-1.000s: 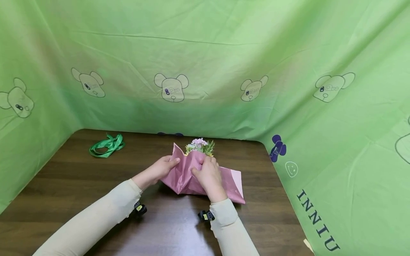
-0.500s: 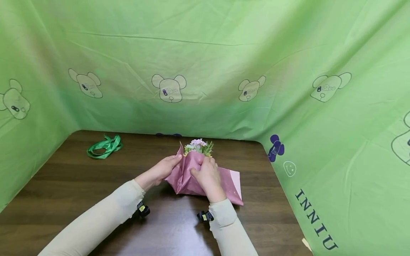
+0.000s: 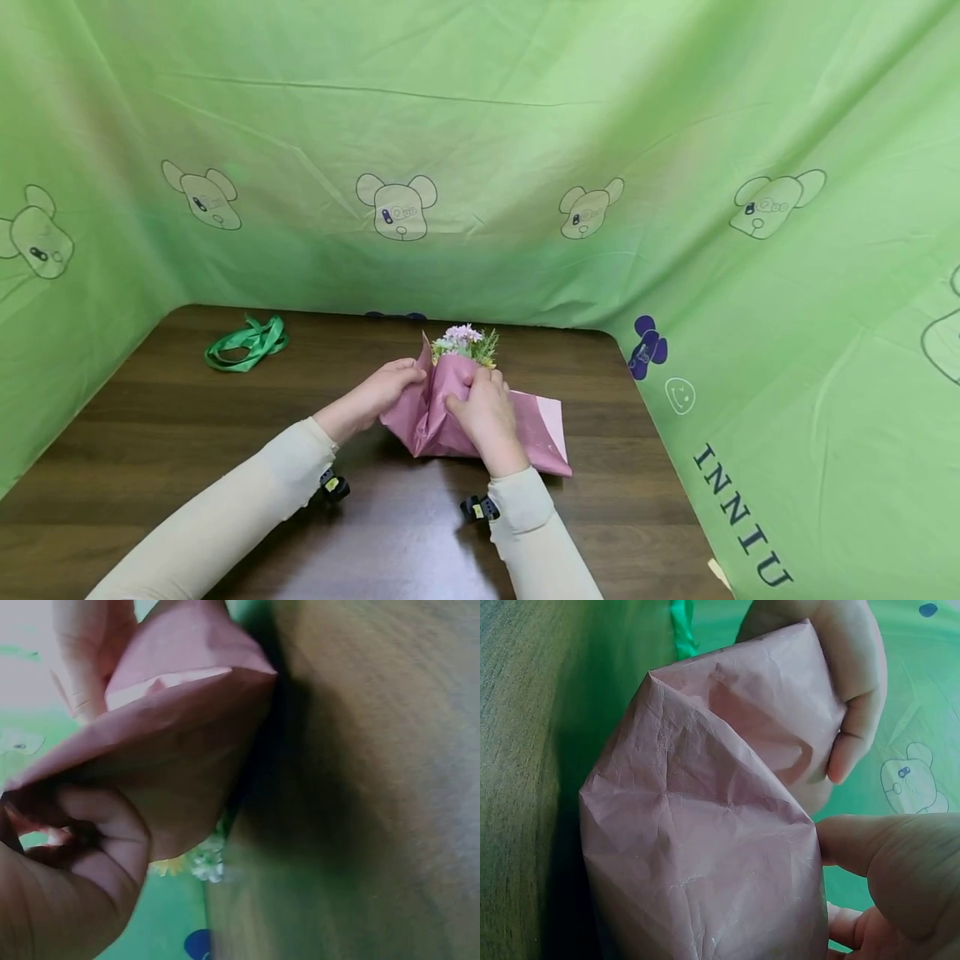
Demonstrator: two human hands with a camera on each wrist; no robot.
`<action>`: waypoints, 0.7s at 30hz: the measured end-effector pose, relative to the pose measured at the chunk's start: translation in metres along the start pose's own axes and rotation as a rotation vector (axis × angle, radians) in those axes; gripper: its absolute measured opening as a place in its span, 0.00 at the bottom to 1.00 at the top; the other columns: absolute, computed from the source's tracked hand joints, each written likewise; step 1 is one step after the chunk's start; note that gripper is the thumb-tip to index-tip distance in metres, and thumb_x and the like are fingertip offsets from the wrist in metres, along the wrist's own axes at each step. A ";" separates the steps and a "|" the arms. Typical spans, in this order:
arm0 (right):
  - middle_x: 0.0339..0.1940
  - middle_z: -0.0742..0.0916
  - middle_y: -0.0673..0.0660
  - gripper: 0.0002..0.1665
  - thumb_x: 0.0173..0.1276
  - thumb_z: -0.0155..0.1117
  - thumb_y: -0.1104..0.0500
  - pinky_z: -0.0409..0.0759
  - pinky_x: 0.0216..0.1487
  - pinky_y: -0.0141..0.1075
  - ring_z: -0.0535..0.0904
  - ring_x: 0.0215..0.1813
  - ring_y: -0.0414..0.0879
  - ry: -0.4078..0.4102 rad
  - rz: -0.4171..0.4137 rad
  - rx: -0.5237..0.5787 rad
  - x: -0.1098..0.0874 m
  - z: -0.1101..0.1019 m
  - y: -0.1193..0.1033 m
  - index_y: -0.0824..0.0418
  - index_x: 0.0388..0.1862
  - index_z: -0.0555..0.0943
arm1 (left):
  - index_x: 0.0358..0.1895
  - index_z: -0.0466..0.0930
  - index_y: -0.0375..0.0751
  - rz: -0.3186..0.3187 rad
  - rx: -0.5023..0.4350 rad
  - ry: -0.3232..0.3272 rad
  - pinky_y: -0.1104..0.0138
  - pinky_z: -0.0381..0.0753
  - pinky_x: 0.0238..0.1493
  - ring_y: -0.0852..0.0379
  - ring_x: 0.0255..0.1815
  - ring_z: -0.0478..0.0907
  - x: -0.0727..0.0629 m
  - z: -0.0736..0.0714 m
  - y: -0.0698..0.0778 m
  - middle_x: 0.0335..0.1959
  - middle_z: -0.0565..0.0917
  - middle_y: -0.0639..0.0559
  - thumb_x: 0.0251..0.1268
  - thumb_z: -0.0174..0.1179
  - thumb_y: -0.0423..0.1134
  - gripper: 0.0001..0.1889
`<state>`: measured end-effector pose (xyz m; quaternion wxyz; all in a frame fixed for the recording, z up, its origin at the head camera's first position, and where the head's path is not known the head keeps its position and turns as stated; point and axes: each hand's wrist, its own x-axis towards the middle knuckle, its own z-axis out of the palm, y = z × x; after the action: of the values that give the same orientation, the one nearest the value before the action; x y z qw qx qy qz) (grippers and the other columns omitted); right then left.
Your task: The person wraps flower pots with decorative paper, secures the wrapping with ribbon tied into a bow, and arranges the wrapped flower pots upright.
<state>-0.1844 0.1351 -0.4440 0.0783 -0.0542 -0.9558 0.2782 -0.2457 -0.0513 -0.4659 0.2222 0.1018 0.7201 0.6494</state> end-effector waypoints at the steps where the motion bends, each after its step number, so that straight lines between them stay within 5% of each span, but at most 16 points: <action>1: 0.49 0.79 0.63 0.27 0.59 0.75 0.45 0.79 0.52 0.53 0.77 0.50 0.59 0.000 -0.001 0.000 0.000 0.000 0.000 0.62 0.47 0.78 | 0.37 0.74 0.41 -0.007 -0.002 -0.013 0.67 0.81 0.30 0.59 0.27 0.81 0.000 -0.002 0.001 0.27 0.82 0.53 0.74 0.52 0.40 0.08; 10: 0.49 0.79 0.63 0.26 0.59 0.74 0.46 0.78 0.52 0.53 0.77 0.50 0.59 0.009 -0.006 -0.003 0.001 0.003 0.005 0.61 0.46 0.78 | 0.34 0.74 0.43 -0.081 0.015 -0.098 0.68 0.80 0.31 0.60 0.28 0.80 0.004 -0.008 0.014 0.28 0.81 0.54 0.72 0.54 0.38 0.06; 21: 0.48 0.79 0.62 0.26 0.58 0.75 0.45 0.78 0.51 0.52 0.77 0.49 0.58 0.014 -0.014 0.005 0.000 0.002 0.004 0.61 0.46 0.79 | 0.25 0.70 0.48 -0.078 0.104 -0.120 0.71 0.60 0.21 0.63 0.17 0.60 0.009 -0.002 0.030 0.16 0.66 0.60 0.66 0.55 0.35 0.10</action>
<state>-0.1844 0.1377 -0.4475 0.0870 -0.0490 -0.9550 0.2794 -0.2587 -0.0450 -0.4376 0.2843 0.1239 0.7418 0.5947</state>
